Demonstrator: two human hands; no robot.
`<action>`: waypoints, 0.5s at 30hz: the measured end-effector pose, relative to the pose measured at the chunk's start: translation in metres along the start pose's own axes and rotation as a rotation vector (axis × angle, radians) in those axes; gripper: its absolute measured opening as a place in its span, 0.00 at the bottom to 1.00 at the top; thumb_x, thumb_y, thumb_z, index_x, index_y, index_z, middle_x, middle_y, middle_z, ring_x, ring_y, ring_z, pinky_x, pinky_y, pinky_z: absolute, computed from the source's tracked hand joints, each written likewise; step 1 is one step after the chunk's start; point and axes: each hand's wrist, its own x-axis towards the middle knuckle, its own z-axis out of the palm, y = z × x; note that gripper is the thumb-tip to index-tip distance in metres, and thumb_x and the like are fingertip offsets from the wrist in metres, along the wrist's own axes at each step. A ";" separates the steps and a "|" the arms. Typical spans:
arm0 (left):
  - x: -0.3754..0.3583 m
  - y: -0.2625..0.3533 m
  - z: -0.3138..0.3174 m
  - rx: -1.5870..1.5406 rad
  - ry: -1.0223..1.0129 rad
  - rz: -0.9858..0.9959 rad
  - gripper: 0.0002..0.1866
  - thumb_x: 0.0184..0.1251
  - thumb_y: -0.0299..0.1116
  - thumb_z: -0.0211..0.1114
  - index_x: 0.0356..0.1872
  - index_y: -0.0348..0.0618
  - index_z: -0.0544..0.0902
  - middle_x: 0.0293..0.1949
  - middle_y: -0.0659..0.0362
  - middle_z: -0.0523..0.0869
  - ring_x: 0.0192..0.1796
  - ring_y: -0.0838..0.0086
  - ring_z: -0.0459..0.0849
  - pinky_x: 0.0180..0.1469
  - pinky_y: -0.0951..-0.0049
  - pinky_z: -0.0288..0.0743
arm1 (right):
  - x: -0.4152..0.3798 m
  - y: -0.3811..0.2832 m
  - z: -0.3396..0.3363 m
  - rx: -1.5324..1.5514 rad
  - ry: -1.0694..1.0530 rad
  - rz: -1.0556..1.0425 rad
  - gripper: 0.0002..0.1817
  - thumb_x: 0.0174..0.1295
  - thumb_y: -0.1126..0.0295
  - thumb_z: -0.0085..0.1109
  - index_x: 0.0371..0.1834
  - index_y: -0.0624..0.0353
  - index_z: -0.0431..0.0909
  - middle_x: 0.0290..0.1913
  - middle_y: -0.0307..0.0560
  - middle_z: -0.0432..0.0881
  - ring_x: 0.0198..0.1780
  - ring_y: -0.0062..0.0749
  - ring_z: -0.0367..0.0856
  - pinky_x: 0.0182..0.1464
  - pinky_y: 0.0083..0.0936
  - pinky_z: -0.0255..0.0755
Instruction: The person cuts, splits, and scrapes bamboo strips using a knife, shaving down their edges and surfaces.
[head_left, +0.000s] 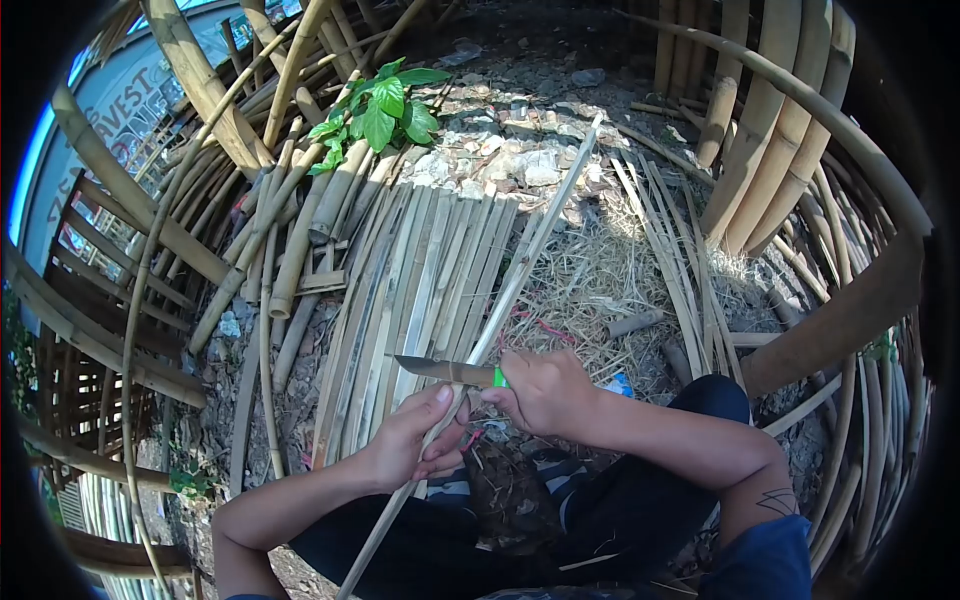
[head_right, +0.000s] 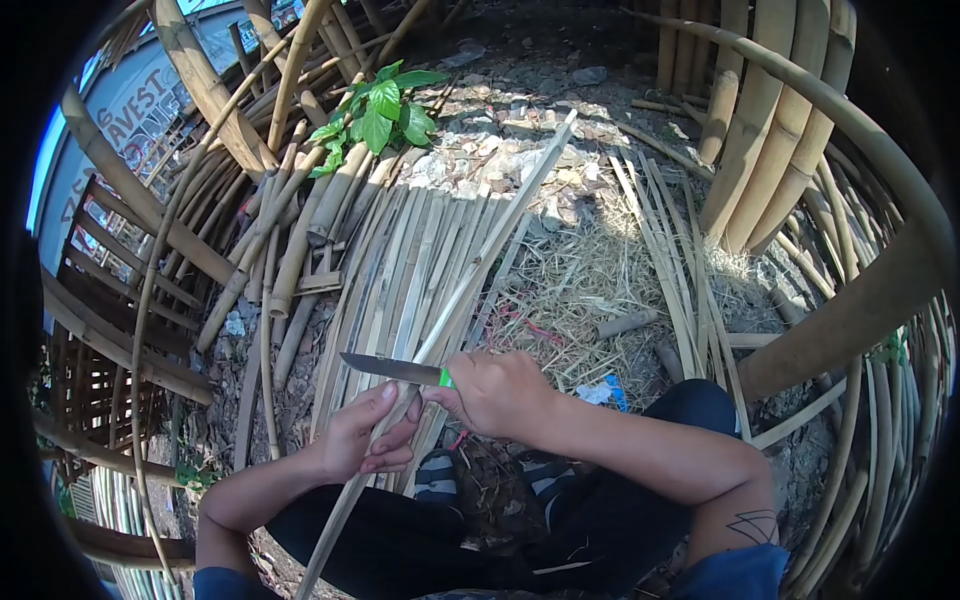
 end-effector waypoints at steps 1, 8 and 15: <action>-0.001 -0.001 -0.001 0.032 -0.002 0.013 0.25 0.81 0.56 0.37 0.43 0.45 0.71 0.17 0.65 0.63 0.12 0.82 0.54 0.18 0.81 0.51 | -0.001 0.001 0.000 -0.003 0.002 -0.017 0.22 0.70 0.55 0.56 0.26 0.62 0.69 0.19 0.50 0.74 0.16 0.44 0.76 0.17 0.36 0.69; -0.003 0.000 0.001 0.063 -0.001 0.018 0.25 0.81 0.57 0.38 0.42 0.45 0.71 0.17 0.66 0.63 0.12 0.83 0.54 0.17 0.82 0.51 | 0.001 0.005 -0.002 -0.024 0.027 -0.035 0.25 0.67 0.49 0.60 0.25 0.61 0.71 0.18 0.49 0.76 0.16 0.42 0.79 0.16 0.36 0.70; -0.008 0.001 0.002 0.057 0.004 0.028 0.24 0.81 0.57 0.39 0.42 0.45 0.71 0.17 0.66 0.63 0.12 0.83 0.54 0.16 0.82 0.51 | 0.001 0.012 -0.003 -0.106 0.054 -0.081 0.26 0.65 0.48 0.61 0.23 0.59 0.70 0.16 0.47 0.75 0.15 0.37 0.78 0.14 0.32 0.69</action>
